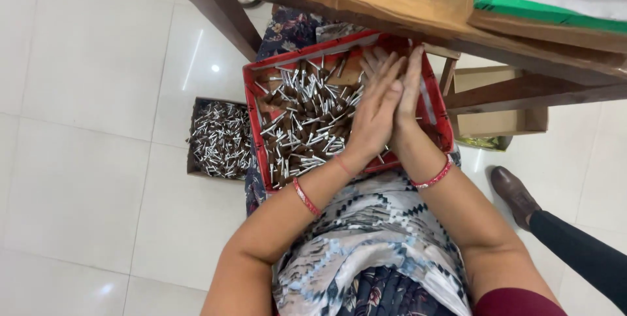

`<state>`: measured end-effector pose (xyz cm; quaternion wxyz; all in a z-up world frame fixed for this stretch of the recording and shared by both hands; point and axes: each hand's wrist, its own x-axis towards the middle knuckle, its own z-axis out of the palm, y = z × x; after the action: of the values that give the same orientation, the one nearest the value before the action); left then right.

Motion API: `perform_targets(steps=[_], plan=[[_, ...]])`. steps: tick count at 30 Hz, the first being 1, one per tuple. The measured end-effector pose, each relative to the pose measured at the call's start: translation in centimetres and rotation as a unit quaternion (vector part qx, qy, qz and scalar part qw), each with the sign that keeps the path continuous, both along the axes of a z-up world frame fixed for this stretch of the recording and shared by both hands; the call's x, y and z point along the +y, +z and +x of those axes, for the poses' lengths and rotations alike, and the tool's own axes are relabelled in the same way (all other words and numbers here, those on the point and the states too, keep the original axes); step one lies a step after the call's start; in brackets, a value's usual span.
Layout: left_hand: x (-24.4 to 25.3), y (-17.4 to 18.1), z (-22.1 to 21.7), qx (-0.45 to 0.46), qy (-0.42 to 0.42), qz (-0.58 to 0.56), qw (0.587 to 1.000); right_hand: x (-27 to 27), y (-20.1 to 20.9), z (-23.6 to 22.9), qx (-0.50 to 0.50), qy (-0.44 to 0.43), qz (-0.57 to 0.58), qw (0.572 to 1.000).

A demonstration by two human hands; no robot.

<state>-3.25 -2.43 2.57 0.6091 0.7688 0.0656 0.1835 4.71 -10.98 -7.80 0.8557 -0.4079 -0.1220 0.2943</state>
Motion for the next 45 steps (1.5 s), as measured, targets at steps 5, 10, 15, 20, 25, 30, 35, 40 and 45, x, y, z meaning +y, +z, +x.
perform_targets(steps=[5,10,15,20,25,30,35,40,45], plan=[[0.9,-0.2,1.2,0.037,0.044,0.044,0.997,2.8,9.4,-3.4,0.147,-0.083,-0.095,0.981],[1.7,-1.9,1.4,0.034,0.013,0.019,0.999,3.0,8.5,-3.7,0.093,-0.062,-0.033,0.993],[0.3,-0.6,0.2,0.017,0.016,0.009,1.0,0.6,1.9,0.4,0.05,-0.005,0.07,0.996],[0.8,-0.2,0.6,0.021,0.03,0.03,0.999,2.5,9.0,-3.7,0.139,-0.061,-0.023,0.988],[1.4,-0.9,0.6,0.007,-0.009,-0.019,1.0,2.2,5.9,-2.5,0.134,-0.06,0.066,0.987],[-0.4,-0.5,0.1,0.021,0.021,0.042,0.999,1.3,4.4,-0.8,0.132,-0.016,0.102,0.986],[1.9,-1.6,1.4,0.015,0.03,0.023,0.999,3.7,11.2,-4.6,0.129,-0.062,-0.014,0.99],[0.5,-0.4,0.8,0.018,-0.011,-0.041,0.999,1.1,2.8,-1.6,0.047,0.011,0.088,0.995],[0.2,-0.1,0.3,0.024,0.037,0.018,0.999,2.4,8.5,-2.9,0.14,-0.008,0.007,0.99]])
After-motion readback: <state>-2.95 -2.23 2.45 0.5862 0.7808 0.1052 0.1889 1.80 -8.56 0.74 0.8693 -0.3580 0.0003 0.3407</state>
